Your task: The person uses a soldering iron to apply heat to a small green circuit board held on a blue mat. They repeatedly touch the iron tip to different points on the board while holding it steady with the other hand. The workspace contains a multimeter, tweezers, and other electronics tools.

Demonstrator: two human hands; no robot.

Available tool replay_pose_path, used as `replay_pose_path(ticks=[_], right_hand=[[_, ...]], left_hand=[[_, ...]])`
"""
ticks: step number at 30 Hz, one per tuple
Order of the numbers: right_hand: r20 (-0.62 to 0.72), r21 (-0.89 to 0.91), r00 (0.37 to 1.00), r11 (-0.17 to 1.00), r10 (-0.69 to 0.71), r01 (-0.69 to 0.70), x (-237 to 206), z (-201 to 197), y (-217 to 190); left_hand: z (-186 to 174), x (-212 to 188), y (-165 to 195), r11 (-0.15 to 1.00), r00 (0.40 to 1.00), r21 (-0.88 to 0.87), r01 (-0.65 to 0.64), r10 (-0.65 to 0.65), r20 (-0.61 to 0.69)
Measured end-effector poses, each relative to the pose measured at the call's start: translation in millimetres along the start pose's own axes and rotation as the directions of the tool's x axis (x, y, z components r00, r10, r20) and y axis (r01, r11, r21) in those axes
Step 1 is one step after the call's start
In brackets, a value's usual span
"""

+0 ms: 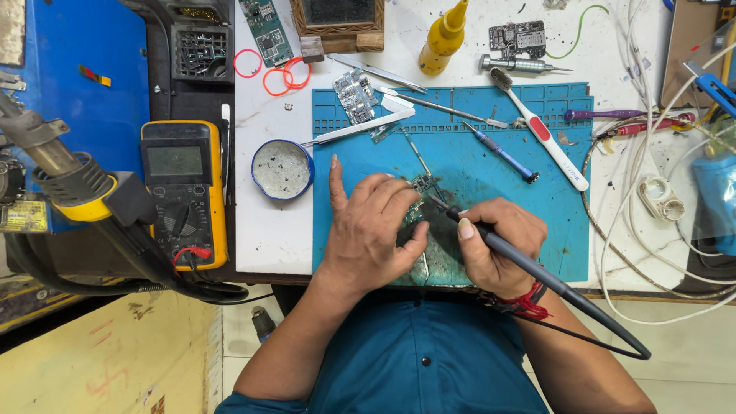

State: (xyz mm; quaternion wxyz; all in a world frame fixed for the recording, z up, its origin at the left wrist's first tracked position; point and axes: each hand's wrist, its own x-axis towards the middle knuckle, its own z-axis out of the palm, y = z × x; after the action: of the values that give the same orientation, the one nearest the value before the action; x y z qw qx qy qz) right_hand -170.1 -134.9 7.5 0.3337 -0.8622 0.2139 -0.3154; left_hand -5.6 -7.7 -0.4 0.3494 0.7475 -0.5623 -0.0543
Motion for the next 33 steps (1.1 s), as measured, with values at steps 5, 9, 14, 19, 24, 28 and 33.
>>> replay_pose_path(ticks=[5,9,14,19,24,28,33], right_hand=[[0.005,0.001,1.000,1.000,-0.003,0.003,0.8,-0.1,-0.7],[0.012,-0.016,1.000,1.000,0.009,-0.009,1.8,0.6,-1.6],[0.014,-0.011,1.000,1.000,0.007,-0.007,3.4,1.7,-2.9],[0.019,-0.025,1.000,1.000,-0.007,0.007,4.6,2.0,-3.1],[0.014,-0.025,1.000,1.000,-0.007,0.007,4.2,2.0,-2.6],[0.010,-0.020,1.000,1.000,-0.012,0.012,4.1,2.0,-2.9],[0.011,-0.022,1.000,1.000,-0.007,0.008,4.4,1.7,-3.7]], left_hand=[[0.0,-1.5,-0.6,1.000,1.000,-0.006,-0.016,0.016,0.009],[0.5,-1.9,-0.8,1.000,1.000,-0.009,-0.021,0.021,0.006],[1.3,-1.8,-0.7,1.000,1.000,-0.003,-0.018,0.018,0.006],[0.8,-2.1,-1.7,1.000,1.000,-0.004,-0.021,0.021,0.008],[1.5,-1.9,-1.0,1.000,1.000,0.002,-0.021,0.021,0.008],[1.3,-1.9,-0.9,1.000,1.000,0.001,-0.022,0.022,0.008],[1.1,-1.6,-0.6,1.000,1.000,0.002,-0.024,0.024,0.005]])
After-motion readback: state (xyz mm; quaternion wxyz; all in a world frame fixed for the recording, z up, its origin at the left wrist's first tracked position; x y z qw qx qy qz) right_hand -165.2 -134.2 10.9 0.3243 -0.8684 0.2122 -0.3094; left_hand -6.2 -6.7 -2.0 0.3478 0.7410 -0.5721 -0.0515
